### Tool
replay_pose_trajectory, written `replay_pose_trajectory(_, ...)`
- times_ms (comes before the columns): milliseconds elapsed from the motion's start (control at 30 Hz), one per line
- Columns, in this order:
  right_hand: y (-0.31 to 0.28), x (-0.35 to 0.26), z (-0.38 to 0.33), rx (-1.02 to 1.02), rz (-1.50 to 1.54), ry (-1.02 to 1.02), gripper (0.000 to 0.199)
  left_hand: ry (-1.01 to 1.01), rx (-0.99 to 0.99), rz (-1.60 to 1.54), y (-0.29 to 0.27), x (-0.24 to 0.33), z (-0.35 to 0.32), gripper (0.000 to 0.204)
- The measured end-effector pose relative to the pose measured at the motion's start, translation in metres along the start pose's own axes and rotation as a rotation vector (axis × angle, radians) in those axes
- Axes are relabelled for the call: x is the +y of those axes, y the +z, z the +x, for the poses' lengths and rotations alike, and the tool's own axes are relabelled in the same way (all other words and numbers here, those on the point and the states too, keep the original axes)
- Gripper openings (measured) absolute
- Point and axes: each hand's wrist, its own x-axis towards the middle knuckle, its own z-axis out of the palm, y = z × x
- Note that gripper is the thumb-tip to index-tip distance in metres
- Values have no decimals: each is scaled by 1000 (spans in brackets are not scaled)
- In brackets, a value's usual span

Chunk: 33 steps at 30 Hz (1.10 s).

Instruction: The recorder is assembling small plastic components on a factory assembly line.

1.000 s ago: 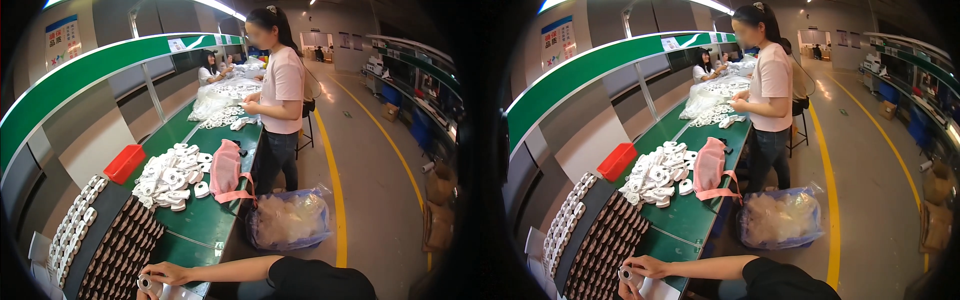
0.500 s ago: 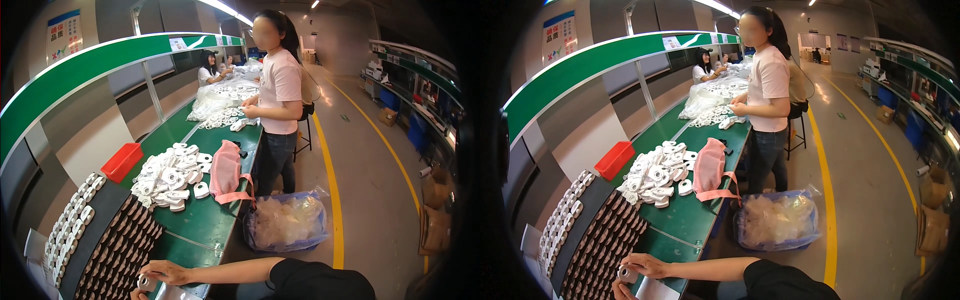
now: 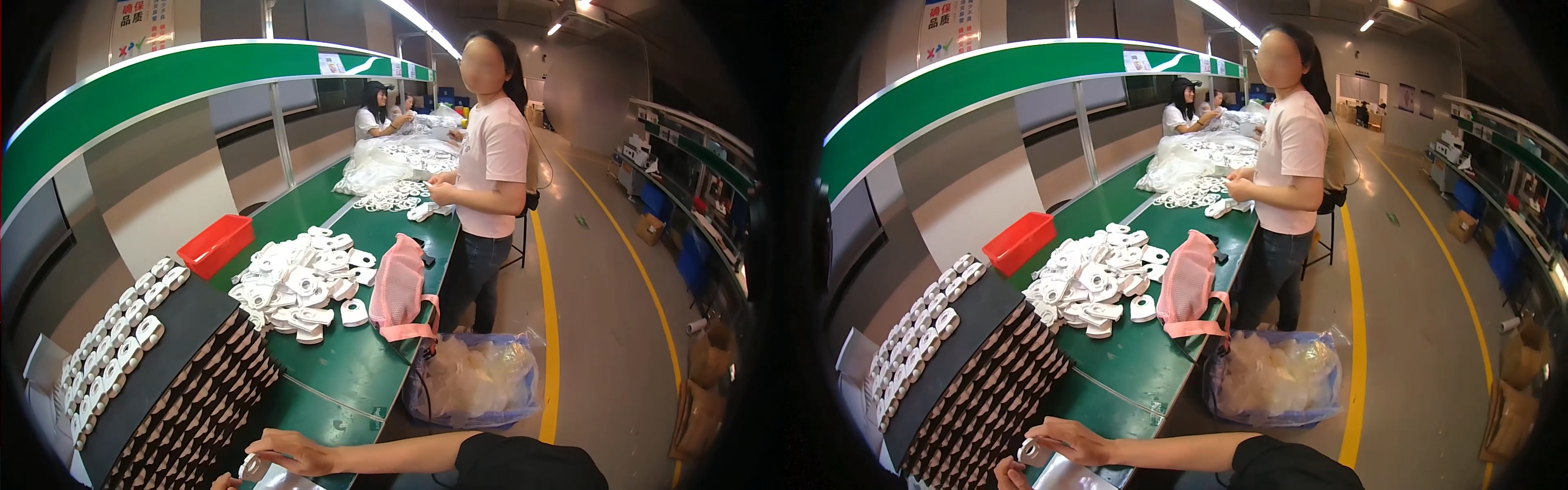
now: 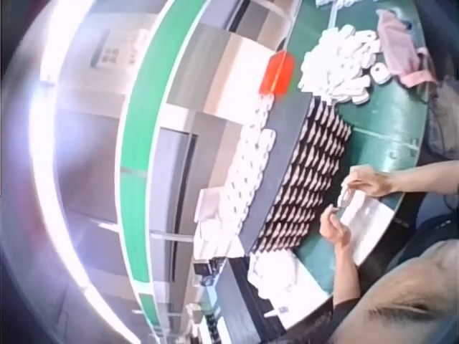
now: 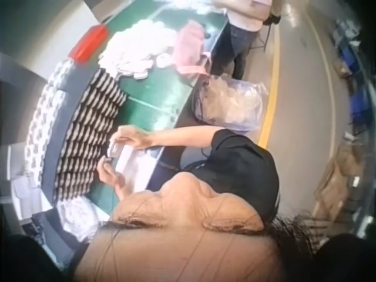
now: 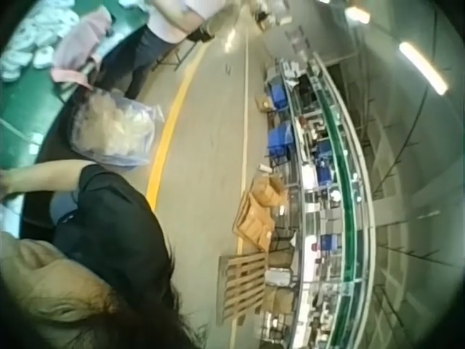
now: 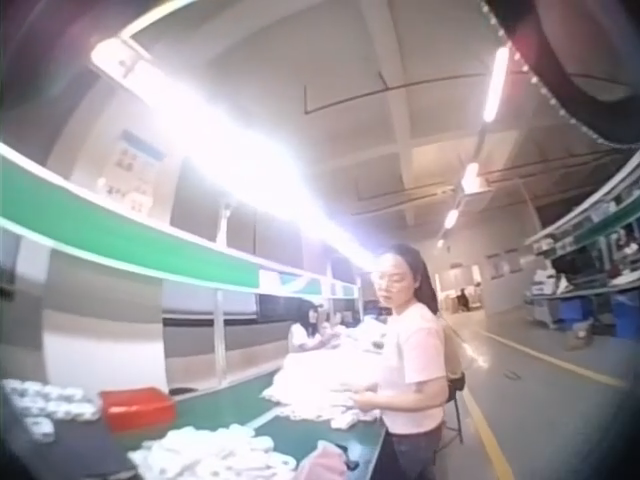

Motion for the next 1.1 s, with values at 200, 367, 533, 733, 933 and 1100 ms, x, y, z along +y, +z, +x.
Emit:
replay_pose_trajectory(200,0,-1,-3,-60,38,48,35,116,-94,35,0,8,0,17)
replay_pose_trajectory(367,2,1,-5,-133,6,59,34,167,-73,131,0,12,5,6)
replay_pose_trajectory(533,5,1,-6,-98,9,62,30,120,-109,119,1,15,6,7)
replay_pose_trajectory(733,5,-2,-5,-102,3,55,27,119,-133,96,-3,14,4,9)
replay_pose_trajectory(933,3,-8,-4,-104,-38,54,25,170,-139,100,-3,21,7,7)
replay_pose_trajectory(1100,3,-6,-5,-96,-33,56,21,204,-213,136,-3,21,7,11)
